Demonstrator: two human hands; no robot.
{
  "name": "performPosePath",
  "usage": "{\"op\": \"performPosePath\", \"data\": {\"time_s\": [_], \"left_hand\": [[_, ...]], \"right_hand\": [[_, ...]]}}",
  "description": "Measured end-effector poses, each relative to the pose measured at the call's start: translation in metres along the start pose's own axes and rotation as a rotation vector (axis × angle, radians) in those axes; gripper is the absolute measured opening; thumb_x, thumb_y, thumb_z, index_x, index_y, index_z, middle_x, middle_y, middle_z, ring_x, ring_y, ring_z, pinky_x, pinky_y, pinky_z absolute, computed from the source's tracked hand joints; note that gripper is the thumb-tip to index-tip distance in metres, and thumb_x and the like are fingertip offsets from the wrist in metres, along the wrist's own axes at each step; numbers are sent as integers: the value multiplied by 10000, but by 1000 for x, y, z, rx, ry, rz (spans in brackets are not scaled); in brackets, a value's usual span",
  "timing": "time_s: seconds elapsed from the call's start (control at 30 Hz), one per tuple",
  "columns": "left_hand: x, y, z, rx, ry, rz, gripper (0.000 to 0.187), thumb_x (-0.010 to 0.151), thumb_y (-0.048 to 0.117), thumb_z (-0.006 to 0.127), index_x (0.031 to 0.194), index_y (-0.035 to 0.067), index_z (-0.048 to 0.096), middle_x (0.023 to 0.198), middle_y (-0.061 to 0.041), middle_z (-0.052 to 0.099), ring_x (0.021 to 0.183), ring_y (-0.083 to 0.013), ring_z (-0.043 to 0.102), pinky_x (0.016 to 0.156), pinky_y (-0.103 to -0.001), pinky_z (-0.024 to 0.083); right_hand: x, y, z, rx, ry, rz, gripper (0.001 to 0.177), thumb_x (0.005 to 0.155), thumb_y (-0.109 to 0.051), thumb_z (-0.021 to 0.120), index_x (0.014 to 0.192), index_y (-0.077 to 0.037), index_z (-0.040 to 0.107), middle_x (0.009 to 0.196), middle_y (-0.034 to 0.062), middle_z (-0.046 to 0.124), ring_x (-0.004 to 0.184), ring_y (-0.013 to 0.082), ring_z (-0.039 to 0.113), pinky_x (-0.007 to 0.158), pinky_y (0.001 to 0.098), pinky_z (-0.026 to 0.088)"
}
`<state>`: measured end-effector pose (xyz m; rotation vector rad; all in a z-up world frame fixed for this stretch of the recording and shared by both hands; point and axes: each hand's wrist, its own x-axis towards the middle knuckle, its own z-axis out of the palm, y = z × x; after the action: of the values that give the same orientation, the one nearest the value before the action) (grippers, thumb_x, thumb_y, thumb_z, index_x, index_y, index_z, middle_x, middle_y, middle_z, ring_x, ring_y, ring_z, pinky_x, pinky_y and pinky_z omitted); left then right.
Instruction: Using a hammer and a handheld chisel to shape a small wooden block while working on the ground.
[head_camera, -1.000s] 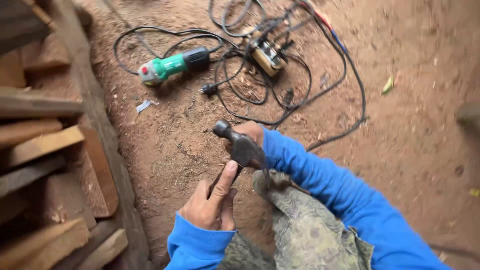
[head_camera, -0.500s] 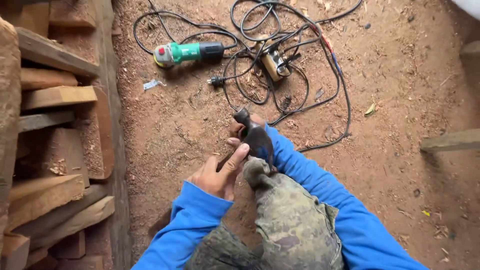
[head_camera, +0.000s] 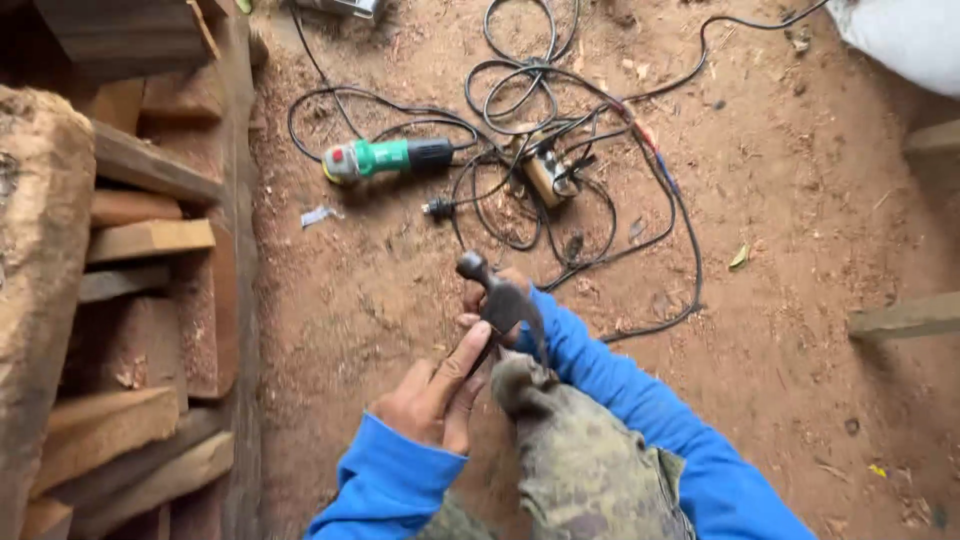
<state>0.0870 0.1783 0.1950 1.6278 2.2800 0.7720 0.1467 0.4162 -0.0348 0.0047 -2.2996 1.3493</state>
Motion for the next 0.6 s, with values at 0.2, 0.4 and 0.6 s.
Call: {"op": "performPosePath", "data": {"time_s": [0.2,0.4,0.6], "left_hand": [[-18,11,-10,-295,174,110,574,916,97,699,1425,313,547,878,-80,616,649,-295,648,574,-396,529],[-5,3,-10,-112,53,-14,579,822,80,787,1371,218,665,799,-113,640,552,-353,610,473,-433,482],[-30,1,-8,-251,244,100,531,933,100,715,1418,256,563,873,-111,621,650,-325,625,574,-405,498]], "right_hand": [[-40,0,23,216,-79,-18,191,855,-125,816,974,-63,680,941,61,667,869,145,645,754,329,551],[-14,-26,34,1287,181,733,162,863,-151,750,1022,-125,745,789,27,638,710,156,633,677,393,594],[-28,-16,35,544,-31,94,313,877,-229,793,1119,-87,654,957,61,655,853,222,656,777,385,569]]}}
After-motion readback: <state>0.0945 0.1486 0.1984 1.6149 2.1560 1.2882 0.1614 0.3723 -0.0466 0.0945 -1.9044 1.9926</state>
